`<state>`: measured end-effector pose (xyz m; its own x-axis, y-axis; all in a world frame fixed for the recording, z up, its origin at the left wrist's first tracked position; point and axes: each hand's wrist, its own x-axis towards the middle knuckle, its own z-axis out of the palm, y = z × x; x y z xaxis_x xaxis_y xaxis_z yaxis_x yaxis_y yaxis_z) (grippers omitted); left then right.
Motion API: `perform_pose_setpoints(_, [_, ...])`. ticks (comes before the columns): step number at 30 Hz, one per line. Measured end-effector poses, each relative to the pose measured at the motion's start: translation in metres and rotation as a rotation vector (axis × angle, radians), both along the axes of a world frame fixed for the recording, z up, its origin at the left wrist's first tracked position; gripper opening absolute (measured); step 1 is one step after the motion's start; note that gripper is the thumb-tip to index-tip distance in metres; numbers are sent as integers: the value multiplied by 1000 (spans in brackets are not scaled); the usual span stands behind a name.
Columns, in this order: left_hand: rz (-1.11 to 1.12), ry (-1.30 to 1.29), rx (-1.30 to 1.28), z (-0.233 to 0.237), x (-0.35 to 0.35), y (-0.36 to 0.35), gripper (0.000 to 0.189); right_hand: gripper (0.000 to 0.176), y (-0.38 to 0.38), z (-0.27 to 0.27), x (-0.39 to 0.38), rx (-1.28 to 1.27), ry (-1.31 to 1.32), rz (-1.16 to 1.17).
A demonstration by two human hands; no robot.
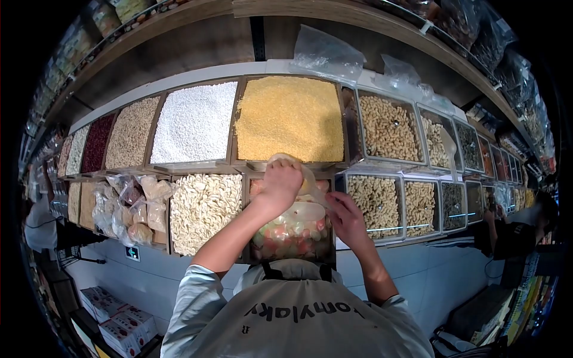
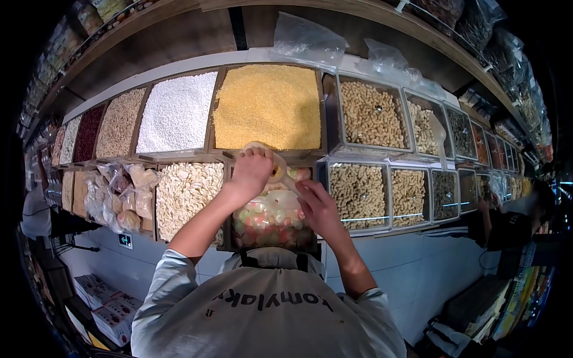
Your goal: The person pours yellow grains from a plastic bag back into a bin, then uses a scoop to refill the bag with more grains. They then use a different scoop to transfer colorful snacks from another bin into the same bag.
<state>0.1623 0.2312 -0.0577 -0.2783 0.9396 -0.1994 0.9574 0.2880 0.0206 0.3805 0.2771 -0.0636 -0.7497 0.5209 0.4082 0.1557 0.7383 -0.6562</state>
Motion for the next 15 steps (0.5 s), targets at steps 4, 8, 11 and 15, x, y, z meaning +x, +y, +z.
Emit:
perform_pose_setpoints(4, [10,-26,-43,-2,-1,0,33,37,0,-1,-1,16,6,3])
perform_pose_setpoints(8, [22,-45,-52,3,-2,0,34,37,-1,-1,-2,1,-3,-2])
perform_pose_setpoints(11, [20,-69,-59,6,-7,2,34,40,-2,-3,-2,-37,-22,-8])
perform_pose_setpoints(15, [-18,-111,-23,7,-10,2,29,41,-3,-2,-4,-9,-41,-22])
